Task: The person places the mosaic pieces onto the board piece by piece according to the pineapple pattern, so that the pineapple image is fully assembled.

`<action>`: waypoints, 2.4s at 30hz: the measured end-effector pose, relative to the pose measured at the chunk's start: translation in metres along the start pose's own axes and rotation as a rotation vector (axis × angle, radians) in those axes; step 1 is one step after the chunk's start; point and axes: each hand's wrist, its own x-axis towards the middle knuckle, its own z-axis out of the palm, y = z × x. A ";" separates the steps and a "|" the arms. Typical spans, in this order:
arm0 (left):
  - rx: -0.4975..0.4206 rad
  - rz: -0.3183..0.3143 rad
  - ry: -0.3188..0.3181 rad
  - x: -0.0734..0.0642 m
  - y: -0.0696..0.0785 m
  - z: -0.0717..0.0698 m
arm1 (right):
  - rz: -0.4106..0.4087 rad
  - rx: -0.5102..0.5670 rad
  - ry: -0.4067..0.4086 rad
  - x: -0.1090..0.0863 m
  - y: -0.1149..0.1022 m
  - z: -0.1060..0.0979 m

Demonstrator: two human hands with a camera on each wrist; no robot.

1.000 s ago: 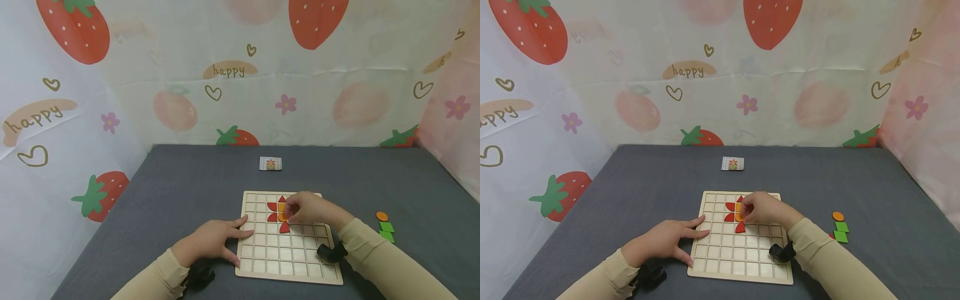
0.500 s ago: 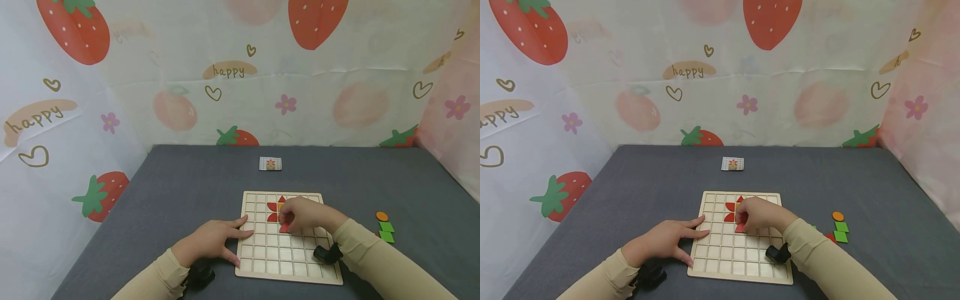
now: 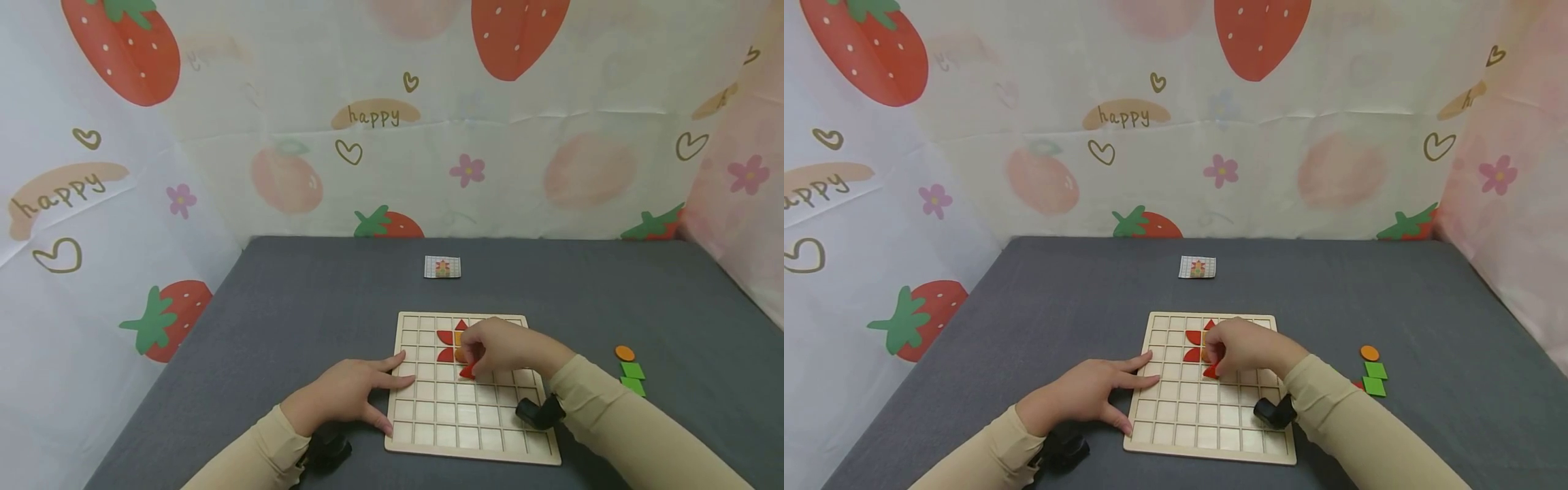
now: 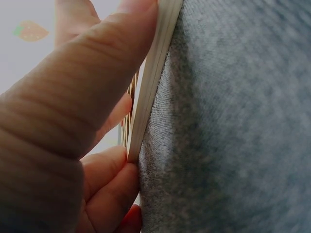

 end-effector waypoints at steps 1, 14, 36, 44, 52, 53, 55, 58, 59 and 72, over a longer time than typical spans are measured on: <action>-0.001 0.001 0.000 0.000 0.000 0.000 | 0.013 0.006 0.001 -0.001 0.002 -0.002; -0.007 -0.012 -0.011 0.000 0.004 -0.003 | 0.209 0.042 0.095 -0.008 0.020 -0.013; -0.013 -0.025 -0.022 -0.001 0.006 -0.004 | 0.379 0.042 0.140 -0.003 0.012 -0.006; -0.015 -0.026 -0.024 -0.001 0.006 -0.004 | 0.406 0.026 0.137 -0.003 0.007 -0.008; -0.017 -0.031 -0.028 -0.002 0.007 -0.005 | 0.367 -0.023 0.102 -0.001 0.010 -0.009; -0.016 -0.030 -0.028 -0.002 0.006 -0.005 | 0.362 -0.026 0.101 -0.001 0.010 -0.009; -0.016 -0.028 -0.027 -0.002 0.006 -0.005 | 0.359 -0.022 0.099 -0.001 0.010 -0.009; -0.017 -0.021 -0.022 -0.002 0.006 -0.005 | 0.349 -0.027 0.096 -0.001 0.010 -0.009; -0.017 -0.018 -0.020 -0.002 0.006 -0.005 | 0.342 -0.033 0.093 -0.001 0.009 -0.010; -0.033 -0.015 -0.020 -0.002 0.006 -0.005 | 0.309 -0.023 0.094 -0.003 0.008 -0.013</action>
